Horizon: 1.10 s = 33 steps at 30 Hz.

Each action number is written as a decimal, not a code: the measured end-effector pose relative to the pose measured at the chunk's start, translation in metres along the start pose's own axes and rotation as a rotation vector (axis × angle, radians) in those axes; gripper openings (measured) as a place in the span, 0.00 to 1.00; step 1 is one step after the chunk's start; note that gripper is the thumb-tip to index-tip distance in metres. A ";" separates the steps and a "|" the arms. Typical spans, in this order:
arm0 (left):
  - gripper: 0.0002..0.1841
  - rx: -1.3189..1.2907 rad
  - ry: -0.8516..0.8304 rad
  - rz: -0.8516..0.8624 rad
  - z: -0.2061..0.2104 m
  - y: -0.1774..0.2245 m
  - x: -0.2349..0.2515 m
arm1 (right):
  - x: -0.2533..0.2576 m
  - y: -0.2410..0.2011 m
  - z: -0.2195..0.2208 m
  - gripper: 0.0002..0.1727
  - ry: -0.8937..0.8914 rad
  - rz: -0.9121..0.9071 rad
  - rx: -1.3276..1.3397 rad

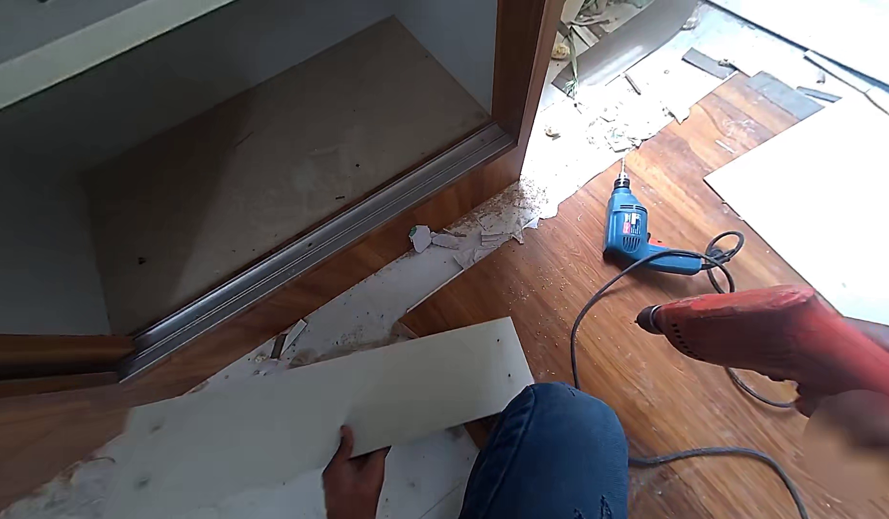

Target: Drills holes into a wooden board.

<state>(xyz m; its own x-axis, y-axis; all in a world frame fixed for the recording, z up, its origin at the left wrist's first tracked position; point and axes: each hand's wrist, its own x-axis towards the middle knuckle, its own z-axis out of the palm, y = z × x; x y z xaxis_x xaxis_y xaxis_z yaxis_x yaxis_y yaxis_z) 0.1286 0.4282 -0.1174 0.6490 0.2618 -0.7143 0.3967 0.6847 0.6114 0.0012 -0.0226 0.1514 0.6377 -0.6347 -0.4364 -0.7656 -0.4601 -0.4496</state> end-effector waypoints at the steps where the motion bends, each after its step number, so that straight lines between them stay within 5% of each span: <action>1: 0.15 -0.037 0.004 0.002 0.006 -0.014 0.012 | 0.005 0.001 0.004 0.24 0.020 -0.024 -0.024; 6: 0.20 -0.011 0.038 -0.142 0.042 -0.066 0.021 | 0.028 -0.003 0.024 0.29 0.087 -0.180 -0.067; 9: 0.22 0.598 -0.199 -0.400 0.045 -0.053 -0.013 | 0.039 -0.012 0.035 0.31 0.068 -0.271 -0.129; 10: 0.20 0.824 -0.295 -0.402 0.048 -0.041 -0.023 | 0.043 -0.015 0.040 0.30 0.073 -0.304 -0.161; 12: 0.19 1.197 -0.380 -0.056 0.051 -0.019 -0.016 | 0.055 -0.020 0.055 0.27 0.079 -0.318 -0.177; 14: 0.48 1.553 -0.348 0.374 0.054 -0.003 0.025 | 0.071 -0.028 0.075 0.21 0.009 -0.219 -0.093; 15: 0.65 1.717 -0.304 0.416 0.062 -0.001 0.046 | 0.079 -0.033 0.087 0.19 -0.022 -0.165 -0.014; 16: 0.78 1.866 -0.259 0.335 0.072 -0.005 0.063 | 0.088 -0.038 0.101 0.18 -0.037 -0.129 0.058; 18: 0.90 2.094 -0.187 0.135 0.087 -0.019 0.079 | 0.104 -0.044 0.127 0.15 -0.017 -0.089 0.162; 22: 0.90 2.220 -0.086 -0.038 0.101 -0.034 0.089 | 0.119 -0.049 0.146 0.15 0.028 -0.037 0.239; 27: 0.80 2.284 -0.023 -0.035 0.104 -0.042 0.092 | 0.133 -0.049 0.137 0.13 -0.004 -0.004 0.247; 33: 0.78 2.346 0.003 -0.001 0.102 -0.046 0.094 | 0.144 -0.044 0.129 0.51 -0.357 -0.073 -0.128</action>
<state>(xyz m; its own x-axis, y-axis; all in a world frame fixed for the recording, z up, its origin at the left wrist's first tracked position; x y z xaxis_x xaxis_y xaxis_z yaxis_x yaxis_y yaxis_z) 0.2377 0.3518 -0.1782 0.6487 0.2640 -0.7138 0.1879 -0.9644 -0.1859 0.1372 -0.0135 0.0078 0.6630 -0.3517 -0.6609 -0.7071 -0.5842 -0.3985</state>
